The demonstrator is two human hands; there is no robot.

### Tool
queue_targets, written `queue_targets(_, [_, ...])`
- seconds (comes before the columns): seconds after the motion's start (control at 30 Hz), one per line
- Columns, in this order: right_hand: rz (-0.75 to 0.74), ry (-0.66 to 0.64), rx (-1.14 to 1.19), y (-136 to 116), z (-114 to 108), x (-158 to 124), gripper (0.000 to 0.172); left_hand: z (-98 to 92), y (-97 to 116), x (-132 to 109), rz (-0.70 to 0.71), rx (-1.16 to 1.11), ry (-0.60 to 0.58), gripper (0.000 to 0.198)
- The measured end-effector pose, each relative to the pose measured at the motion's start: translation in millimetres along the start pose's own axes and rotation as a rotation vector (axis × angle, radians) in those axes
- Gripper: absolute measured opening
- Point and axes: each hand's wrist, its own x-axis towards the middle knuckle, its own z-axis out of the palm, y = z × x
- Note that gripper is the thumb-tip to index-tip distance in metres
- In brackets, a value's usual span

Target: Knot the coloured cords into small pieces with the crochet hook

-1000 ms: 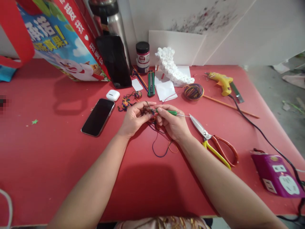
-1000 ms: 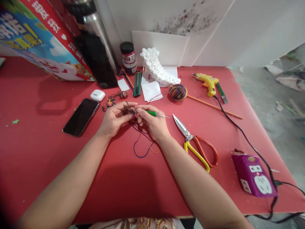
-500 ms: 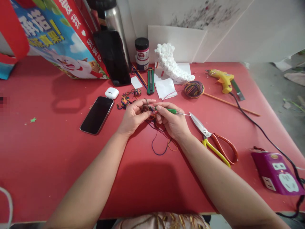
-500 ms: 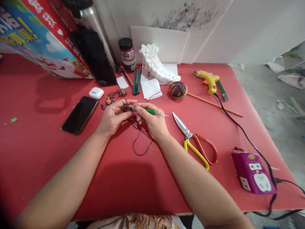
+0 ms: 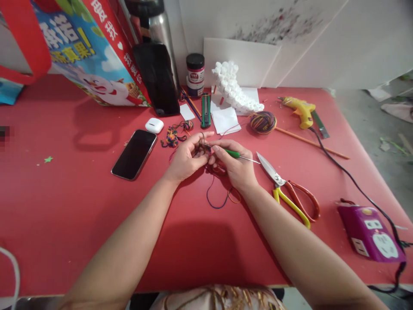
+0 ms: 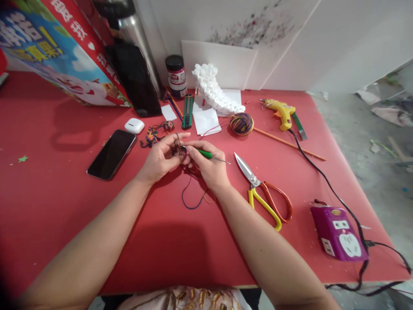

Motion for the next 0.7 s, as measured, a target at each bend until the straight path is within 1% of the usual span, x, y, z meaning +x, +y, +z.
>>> queue_targets(0.07, [0.001,0.042,0.024,-0.4,-0.6,-0.3,0.021,-0.1,-0.6,-0.3,0.009,-0.039,0.002,0.054])
queue_targets(0.17, [-0.032,0.098,0.014,-5.4,-0.1,-0.4,0.018,-1.4,-1.5,0.8,-0.011,-0.201,-0.038,0.044])
queue_targets(0.23, [-0.054,0.089,-0.051,-10.5,0.3,-1.2,0.018,-2.6,-2.0,2.2,-0.042,-0.283,-0.047,0.039])
queue_targets(0.27, [-0.065,0.073,-0.092,-12.6,0.1,-1.9,0.018,-3.0,-2.3,3.0,-0.059,-0.298,-0.033,0.04])
queue_targets(0.37, [-0.115,0.039,-0.177,-14.4,-2.5,-5.1,0.016,-3.3,-3.5,5.1,-0.081,-0.251,0.068,0.049])
queue_targets(0.43, [-0.14,0.047,-0.213,-11.5,-5.1,-7.1,0.015,-2.7,-4.3,6.1,-0.081,-0.209,0.104,0.051])
queue_targets(0.57, [-0.163,0.046,-0.276,-5.3,-9.1,-7.4,0.016,-1.6,-4.4,7.3,-0.043,-0.185,0.08,0.042])
queue_targets(0.63, [-0.166,0.05,-0.268,-5.1,-10.0,-6.1,0.014,-1.2,-3.8,7.9,-0.035,-0.194,0.052,0.039])
queue_targets(0.7, [-0.151,0.075,-0.243,-6.5,-10.4,-5.2,0.013,-0.5,-3.2,8.4,-0.042,-0.216,0.049,0.039])
